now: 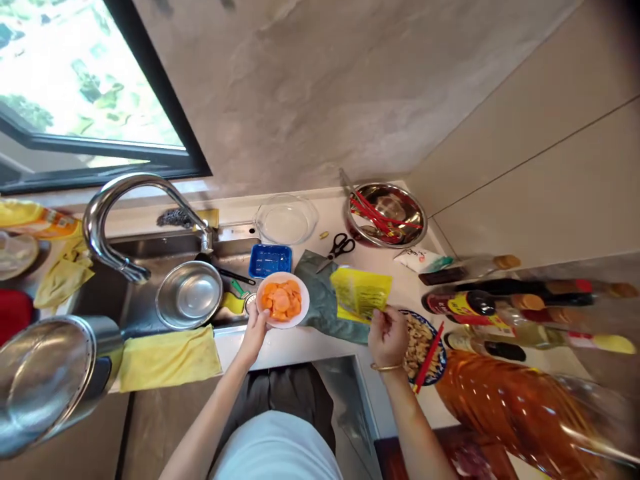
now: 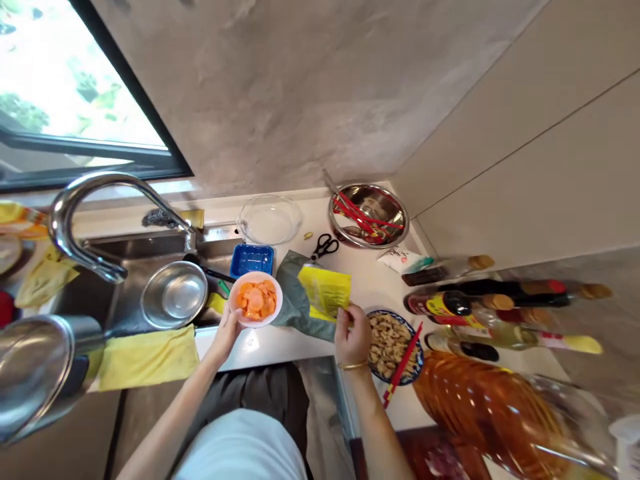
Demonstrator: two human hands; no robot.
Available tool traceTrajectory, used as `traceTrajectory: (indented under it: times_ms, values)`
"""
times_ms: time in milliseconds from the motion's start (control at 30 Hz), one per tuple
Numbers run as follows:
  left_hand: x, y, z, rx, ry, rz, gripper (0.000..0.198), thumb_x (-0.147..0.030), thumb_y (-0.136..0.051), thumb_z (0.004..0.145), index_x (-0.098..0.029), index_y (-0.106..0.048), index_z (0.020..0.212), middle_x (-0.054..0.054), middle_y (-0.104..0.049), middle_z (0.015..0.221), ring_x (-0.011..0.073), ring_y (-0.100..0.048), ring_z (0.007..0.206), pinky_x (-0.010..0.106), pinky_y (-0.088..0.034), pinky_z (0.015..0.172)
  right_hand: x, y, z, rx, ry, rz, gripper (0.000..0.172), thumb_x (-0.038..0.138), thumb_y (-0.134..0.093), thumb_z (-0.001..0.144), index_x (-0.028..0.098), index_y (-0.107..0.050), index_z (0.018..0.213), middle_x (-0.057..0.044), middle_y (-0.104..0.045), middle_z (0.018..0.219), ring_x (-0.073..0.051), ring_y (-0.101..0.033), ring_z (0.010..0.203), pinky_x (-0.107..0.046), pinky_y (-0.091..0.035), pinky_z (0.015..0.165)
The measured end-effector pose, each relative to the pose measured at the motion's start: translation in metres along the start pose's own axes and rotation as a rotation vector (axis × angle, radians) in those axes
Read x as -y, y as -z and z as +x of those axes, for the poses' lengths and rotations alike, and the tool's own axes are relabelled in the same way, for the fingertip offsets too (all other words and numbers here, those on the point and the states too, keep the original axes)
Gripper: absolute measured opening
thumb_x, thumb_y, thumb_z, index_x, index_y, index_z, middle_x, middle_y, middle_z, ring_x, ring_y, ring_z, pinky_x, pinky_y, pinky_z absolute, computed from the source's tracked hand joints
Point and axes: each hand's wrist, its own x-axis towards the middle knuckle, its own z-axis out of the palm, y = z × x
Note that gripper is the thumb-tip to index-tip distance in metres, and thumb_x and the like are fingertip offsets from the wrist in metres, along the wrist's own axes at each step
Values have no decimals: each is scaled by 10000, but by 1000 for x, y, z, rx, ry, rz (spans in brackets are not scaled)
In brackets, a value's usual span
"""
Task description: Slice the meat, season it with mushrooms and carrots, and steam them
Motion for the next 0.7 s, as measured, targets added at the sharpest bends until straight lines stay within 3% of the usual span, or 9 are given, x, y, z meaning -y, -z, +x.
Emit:
traceTrajectory:
  times_ms: [67,167,300,700]
  values:
    - [-1,1,2,39,2,-39,547,-382,-547,812,-257,-356,1309,108,-404,1387,257,-461,1241,369,-517,875,18,11,7,149,211,-5,90,227,-531,876,200,-557,958,-79,-659,893,-195,-641,818,-321,-521,716]
    - [-1,2,5,73,15,-82,550,-386,-556,801,-264,-351,1296,105,-392,1393,262,-473,1225,371,-532,835,38,13,16,317,387,48,192,150,-503,878,234,-562,1041,-81,-681,959,-208,-652,893,-354,-536,765]
    - [-1,5,4,97,-7,-85,497,-385,-547,801,-260,-375,1250,96,-436,1329,252,-501,1182,361,-539,802,54,7,18,410,450,54,272,134,-497,884,253,-542,1124,-83,-694,999,-214,-665,914,-376,-552,765]
    - [-13,12,-9,99,32,-21,507,-380,-513,816,-264,-341,1278,92,-456,1309,240,-486,1202,332,-511,825,70,-2,20,453,506,34,246,112,-499,894,237,-537,1103,-72,-694,978,-185,-655,872,-333,-543,720]
